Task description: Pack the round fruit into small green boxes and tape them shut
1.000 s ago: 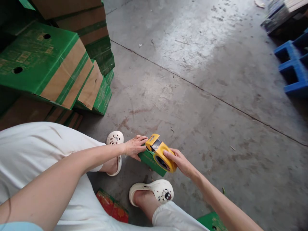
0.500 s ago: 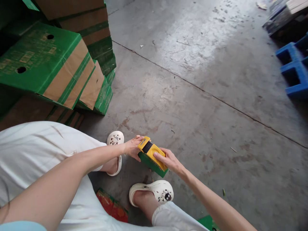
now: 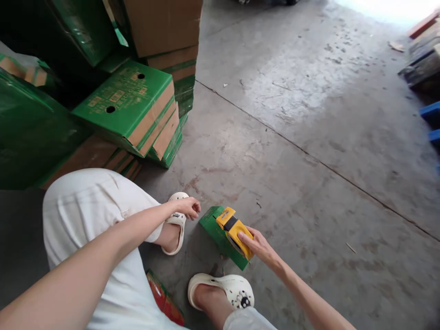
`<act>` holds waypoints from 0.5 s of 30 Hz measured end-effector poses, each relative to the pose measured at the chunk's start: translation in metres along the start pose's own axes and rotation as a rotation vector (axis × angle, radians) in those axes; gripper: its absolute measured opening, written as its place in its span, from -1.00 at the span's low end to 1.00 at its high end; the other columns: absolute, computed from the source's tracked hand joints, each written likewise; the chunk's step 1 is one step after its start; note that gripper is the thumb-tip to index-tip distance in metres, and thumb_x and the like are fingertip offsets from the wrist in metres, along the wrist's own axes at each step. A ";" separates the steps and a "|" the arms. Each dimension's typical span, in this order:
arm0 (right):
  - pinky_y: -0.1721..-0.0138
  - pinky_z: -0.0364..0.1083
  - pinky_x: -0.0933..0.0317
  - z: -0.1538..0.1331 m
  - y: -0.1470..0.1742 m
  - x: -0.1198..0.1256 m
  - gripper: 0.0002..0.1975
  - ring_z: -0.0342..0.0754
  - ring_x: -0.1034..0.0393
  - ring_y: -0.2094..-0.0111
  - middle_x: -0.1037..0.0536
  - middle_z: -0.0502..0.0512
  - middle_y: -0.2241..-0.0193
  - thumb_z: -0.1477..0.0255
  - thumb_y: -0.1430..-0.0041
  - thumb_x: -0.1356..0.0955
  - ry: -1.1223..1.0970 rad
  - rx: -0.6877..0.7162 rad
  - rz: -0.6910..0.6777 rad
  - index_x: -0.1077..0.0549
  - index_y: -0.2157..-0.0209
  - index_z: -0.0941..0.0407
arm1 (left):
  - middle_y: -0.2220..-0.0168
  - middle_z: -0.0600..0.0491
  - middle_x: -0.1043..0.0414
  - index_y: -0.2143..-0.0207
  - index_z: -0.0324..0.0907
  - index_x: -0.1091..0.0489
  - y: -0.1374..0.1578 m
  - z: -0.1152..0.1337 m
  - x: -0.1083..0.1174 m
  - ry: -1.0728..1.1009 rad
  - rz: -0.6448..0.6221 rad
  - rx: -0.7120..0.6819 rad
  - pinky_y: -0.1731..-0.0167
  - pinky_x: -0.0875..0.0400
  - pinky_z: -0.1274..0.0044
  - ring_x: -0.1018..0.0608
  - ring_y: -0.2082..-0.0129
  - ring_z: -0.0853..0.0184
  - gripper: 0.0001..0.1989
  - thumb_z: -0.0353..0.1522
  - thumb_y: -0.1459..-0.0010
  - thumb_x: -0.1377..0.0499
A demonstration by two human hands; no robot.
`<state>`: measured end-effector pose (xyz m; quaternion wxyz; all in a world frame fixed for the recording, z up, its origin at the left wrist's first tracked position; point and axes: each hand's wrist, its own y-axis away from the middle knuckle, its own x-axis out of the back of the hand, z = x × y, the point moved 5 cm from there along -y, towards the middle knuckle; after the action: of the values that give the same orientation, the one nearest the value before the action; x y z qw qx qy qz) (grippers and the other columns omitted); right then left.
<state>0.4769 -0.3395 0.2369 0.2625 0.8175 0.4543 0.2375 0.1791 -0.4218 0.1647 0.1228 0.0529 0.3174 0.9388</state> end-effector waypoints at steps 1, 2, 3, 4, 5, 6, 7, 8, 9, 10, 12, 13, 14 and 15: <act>0.33 -0.07 -0.30 0.000 0.001 0.001 -0.23 0.06 -0.46 0.34 -0.63 0.13 0.32 -0.22 -0.05 -0.44 0.003 -0.007 0.002 -0.59 0.09 0.21 | 0.28 -0.09 -0.65 0.35 -0.16 -0.47 0.003 -0.004 0.003 0.045 -0.011 0.044 0.08 -0.60 0.24 -0.71 0.14 0.02 -0.64 -0.15 0.08 -0.46; 0.34 -0.07 -0.29 0.001 0.003 0.003 -0.23 0.05 -0.46 0.35 -0.62 0.13 0.33 -0.23 -0.04 -0.44 0.008 -0.016 0.007 -0.59 0.10 0.21 | 0.31 -0.11 -0.65 0.33 -0.17 -0.45 0.006 -0.007 0.004 0.086 -0.018 0.077 0.15 -0.62 0.27 -0.72 0.19 0.04 -0.62 -0.07 -0.01 -0.41; 0.35 -0.07 -0.28 0.002 0.005 0.005 -0.24 0.05 -0.45 0.36 -0.62 0.12 0.34 -0.23 -0.04 -0.44 0.013 -0.026 0.015 -0.59 0.10 0.21 | 0.28 -0.13 -0.66 0.30 -0.18 -0.44 0.007 -0.009 0.005 0.143 -0.013 0.102 0.19 -0.63 0.31 -0.73 0.19 0.07 -0.59 -0.01 -0.11 -0.32; 0.36 -0.08 -0.27 0.002 0.007 0.007 -0.24 0.05 -0.45 0.36 -0.61 0.12 0.35 -0.23 -0.04 -0.44 0.016 -0.033 0.025 -0.59 0.11 0.21 | 0.22 -0.16 -0.66 0.25 -0.17 -0.43 0.007 -0.010 0.006 0.226 0.014 0.128 0.19 -0.63 0.34 -0.73 0.17 0.10 -0.56 0.04 -0.20 -0.22; 0.36 -0.08 -0.27 0.003 0.009 0.008 -0.24 0.05 -0.44 0.36 -0.61 0.12 0.35 -0.23 -0.04 -0.44 0.017 -0.037 0.032 -0.59 0.11 0.21 | 0.15 -0.16 -0.66 0.20 -0.17 -0.42 0.006 -0.011 0.006 0.323 0.061 0.158 0.18 -0.63 0.38 -0.72 0.13 0.14 -0.53 0.07 -0.28 -0.11; 0.35 -0.08 -0.27 0.003 0.010 0.009 -0.24 0.05 -0.44 0.36 -0.61 0.12 0.35 -0.23 -0.04 -0.44 0.022 -0.039 0.034 -0.60 0.12 0.20 | 0.09 -0.16 -0.65 0.17 -0.16 -0.41 0.005 -0.012 0.004 0.419 0.119 0.192 0.17 -0.63 0.42 -0.72 0.11 0.18 -0.50 0.08 -0.34 -0.03; 0.35 -0.08 -0.27 0.003 0.011 0.009 -0.25 0.04 -0.44 0.36 -0.61 0.12 0.35 -0.23 -0.04 -0.43 0.028 -0.037 0.033 -0.60 0.13 0.20 | 0.05 -0.15 -0.64 0.15 -0.16 -0.40 0.003 -0.013 0.001 0.500 0.180 0.228 0.18 -0.62 0.46 -0.71 0.10 0.22 -0.49 0.09 -0.37 0.02; 0.35 -0.08 -0.26 0.004 0.012 0.009 -0.25 0.04 -0.43 0.36 -0.61 0.12 0.35 -0.24 -0.04 -0.43 0.034 -0.034 0.027 -0.60 0.14 0.20 | 0.04 -0.15 -0.64 0.15 -0.16 -0.40 0.000 -0.014 -0.004 0.554 0.236 0.261 0.19 -0.60 0.50 -0.70 0.10 0.25 -0.49 0.09 -0.38 0.02; 0.36 -0.08 -0.26 0.004 0.012 0.008 -0.25 0.04 -0.42 0.37 -0.60 0.12 0.36 -0.24 -0.04 -0.43 0.038 -0.030 0.021 -0.60 0.15 0.20 | 0.06 -0.14 -0.64 0.18 -0.16 -0.40 -0.002 -0.013 -0.012 0.571 0.273 0.287 0.21 -0.59 0.54 -0.70 0.12 0.27 -0.49 0.09 -0.37 -0.01; 0.37 -0.08 -0.25 0.004 0.012 0.008 -0.25 0.04 -0.42 0.37 -0.59 0.12 0.37 -0.24 -0.04 -0.43 0.039 -0.027 0.017 -0.60 0.15 0.20 | 0.10 -0.14 -0.64 0.21 -0.17 -0.40 -0.006 -0.012 -0.021 0.554 0.283 0.304 0.24 -0.58 0.56 -0.70 0.16 0.28 -0.51 0.08 -0.35 -0.06; 0.38 -0.09 -0.24 0.006 0.012 0.007 -0.25 0.03 -0.41 0.38 -0.59 0.11 0.38 -0.24 -0.03 -0.43 0.040 -0.018 0.026 -0.60 0.16 0.20 | 0.22 -0.14 -0.65 0.29 -0.21 -0.41 -0.014 -0.009 -0.040 0.511 0.256 0.337 0.29 -0.57 0.56 -0.70 0.26 0.26 -0.53 0.05 -0.30 -0.17; 0.38 -0.09 -0.24 0.007 0.012 0.007 -0.25 0.03 -0.41 0.38 -0.58 0.10 0.39 -0.24 -0.04 -0.43 0.044 -0.014 0.035 -0.60 0.16 0.20 | 0.27 -0.14 -0.64 0.32 -0.22 -0.42 -0.017 -0.008 -0.048 0.491 0.244 0.354 0.32 -0.57 0.54 -0.70 0.31 0.25 -0.53 0.03 -0.28 -0.20; 0.37 -0.09 -0.24 0.008 0.012 0.007 -0.25 0.03 -0.41 0.39 -0.58 0.10 0.39 -0.24 -0.04 -0.43 0.049 -0.010 0.043 -0.60 0.17 0.20 | 0.30 -0.14 -0.63 0.34 -0.23 -0.42 -0.021 -0.007 -0.054 0.467 0.246 0.368 0.35 -0.56 0.53 -0.69 0.34 0.25 -0.54 0.02 -0.28 -0.21; 0.37 -0.09 -0.24 0.009 0.012 0.007 -0.26 0.03 -0.41 0.39 -0.58 0.10 0.40 -0.24 -0.04 -0.43 0.054 -0.007 0.047 -0.60 0.18 0.20 | 0.29 -0.14 -0.62 0.34 -0.23 -0.41 -0.024 -0.007 -0.057 0.439 0.266 0.377 0.37 -0.55 0.54 -0.68 0.35 0.25 -0.55 0.01 -0.30 -0.20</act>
<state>0.4933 -0.3406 0.2394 0.2471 0.8204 0.4409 0.2672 0.2374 -0.4220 0.1431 -0.0845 -0.0881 0.4952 0.8602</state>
